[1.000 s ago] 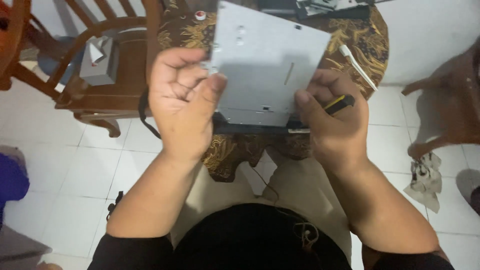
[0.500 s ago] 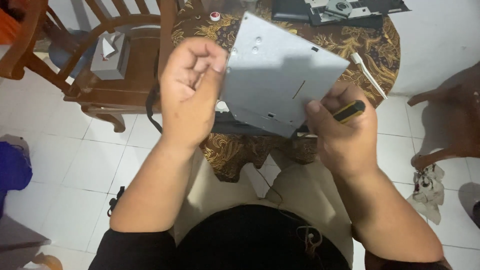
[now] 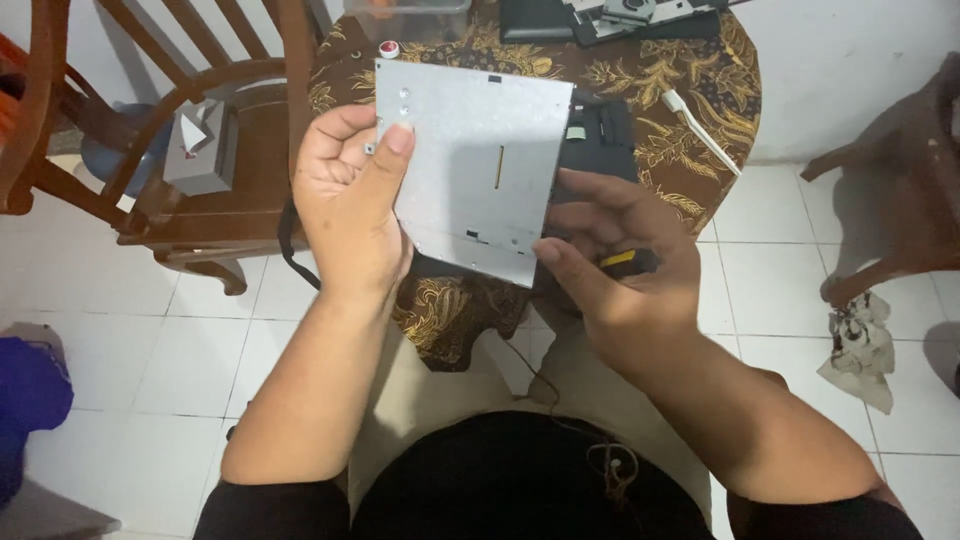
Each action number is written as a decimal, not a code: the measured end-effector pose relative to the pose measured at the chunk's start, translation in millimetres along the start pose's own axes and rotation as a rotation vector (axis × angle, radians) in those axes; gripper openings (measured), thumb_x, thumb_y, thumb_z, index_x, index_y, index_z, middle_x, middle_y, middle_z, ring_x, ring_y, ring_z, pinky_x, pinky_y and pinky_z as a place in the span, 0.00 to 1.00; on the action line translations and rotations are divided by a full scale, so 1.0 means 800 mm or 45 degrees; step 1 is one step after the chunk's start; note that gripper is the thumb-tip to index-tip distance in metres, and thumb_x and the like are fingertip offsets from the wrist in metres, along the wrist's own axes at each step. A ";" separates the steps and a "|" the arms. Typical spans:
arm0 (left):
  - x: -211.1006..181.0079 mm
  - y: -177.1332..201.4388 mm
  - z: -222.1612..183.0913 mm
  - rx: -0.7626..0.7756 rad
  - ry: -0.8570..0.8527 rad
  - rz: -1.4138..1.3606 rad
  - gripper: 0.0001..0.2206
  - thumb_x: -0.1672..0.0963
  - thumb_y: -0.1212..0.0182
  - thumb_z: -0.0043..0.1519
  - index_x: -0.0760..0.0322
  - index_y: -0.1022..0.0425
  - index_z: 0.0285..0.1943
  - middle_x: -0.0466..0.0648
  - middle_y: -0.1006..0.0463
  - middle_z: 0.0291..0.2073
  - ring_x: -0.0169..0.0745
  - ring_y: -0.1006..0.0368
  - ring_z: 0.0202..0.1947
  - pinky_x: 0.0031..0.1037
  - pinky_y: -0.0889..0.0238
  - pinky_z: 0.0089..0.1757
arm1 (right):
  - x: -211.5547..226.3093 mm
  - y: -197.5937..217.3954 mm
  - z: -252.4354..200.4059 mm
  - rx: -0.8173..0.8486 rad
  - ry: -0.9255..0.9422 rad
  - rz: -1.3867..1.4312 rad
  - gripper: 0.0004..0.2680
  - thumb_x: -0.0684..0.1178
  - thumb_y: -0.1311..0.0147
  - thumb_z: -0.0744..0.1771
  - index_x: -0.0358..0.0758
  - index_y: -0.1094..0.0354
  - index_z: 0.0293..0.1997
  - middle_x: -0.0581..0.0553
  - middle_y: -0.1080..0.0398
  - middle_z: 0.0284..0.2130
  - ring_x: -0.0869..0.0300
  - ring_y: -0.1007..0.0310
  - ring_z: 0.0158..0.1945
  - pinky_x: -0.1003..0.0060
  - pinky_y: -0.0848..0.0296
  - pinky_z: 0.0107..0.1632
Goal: Disassembling a laptop by removing screws and cleaning internal components with a brush.
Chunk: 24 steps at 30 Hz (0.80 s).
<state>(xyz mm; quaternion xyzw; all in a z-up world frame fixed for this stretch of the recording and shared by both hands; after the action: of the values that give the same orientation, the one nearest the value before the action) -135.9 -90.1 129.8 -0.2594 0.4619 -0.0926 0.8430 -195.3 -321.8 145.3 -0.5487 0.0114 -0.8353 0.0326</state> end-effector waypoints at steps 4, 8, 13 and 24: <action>-0.004 0.001 0.000 0.001 -0.068 0.000 0.12 0.61 0.29 0.61 0.62 0.29 0.48 0.56 0.18 0.43 0.39 0.21 0.45 0.29 0.26 0.52 | 0.000 0.000 -0.006 -0.046 0.124 -0.238 0.19 0.44 0.36 0.65 0.34 0.34 0.63 0.37 0.21 0.46 0.67 0.31 0.28 0.74 0.26 0.35; 0.000 0.003 -0.001 -0.023 -0.029 0.003 0.12 0.60 0.29 0.61 0.64 0.28 0.49 0.56 0.17 0.42 0.38 0.20 0.41 0.29 0.24 0.48 | 0.009 -0.001 -0.014 -0.039 0.244 -0.329 0.19 0.41 0.35 0.65 0.34 0.34 0.63 0.37 0.22 0.47 0.66 0.30 0.28 0.75 0.26 0.34; 0.000 0.003 0.000 -0.017 0.014 -0.015 0.09 0.59 0.29 0.61 0.63 0.25 0.46 0.52 0.17 0.39 0.36 0.21 0.40 0.28 0.25 0.47 | 0.009 -0.006 -0.019 -0.003 0.318 -0.316 0.18 0.39 0.36 0.66 0.30 0.36 0.63 0.35 0.23 0.47 0.65 0.31 0.25 0.71 0.25 0.33; -0.008 0.000 -0.005 0.025 0.048 0.044 0.05 0.60 0.31 0.63 0.63 0.22 0.43 0.48 0.18 0.34 0.32 0.22 0.35 0.23 0.25 0.41 | -0.018 0.006 0.018 0.197 -0.052 -0.209 0.12 0.51 0.40 0.66 0.36 0.27 0.49 0.46 0.23 0.33 0.64 0.26 0.35 0.71 0.28 0.37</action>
<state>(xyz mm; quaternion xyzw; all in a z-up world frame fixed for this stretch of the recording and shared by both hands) -142.7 -88.9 132.8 -0.2415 0.4812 -0.0875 0.8381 -176.2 -325.8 137.5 -0.5605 -0.0988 -0.8222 0.0065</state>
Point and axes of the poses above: each hand's wrist, its own z-axis towards the middle knuckle, its own y-axis out of the back of the hand, x = y × z, the point moved 9 cm from there along z, towards the middle knuckle
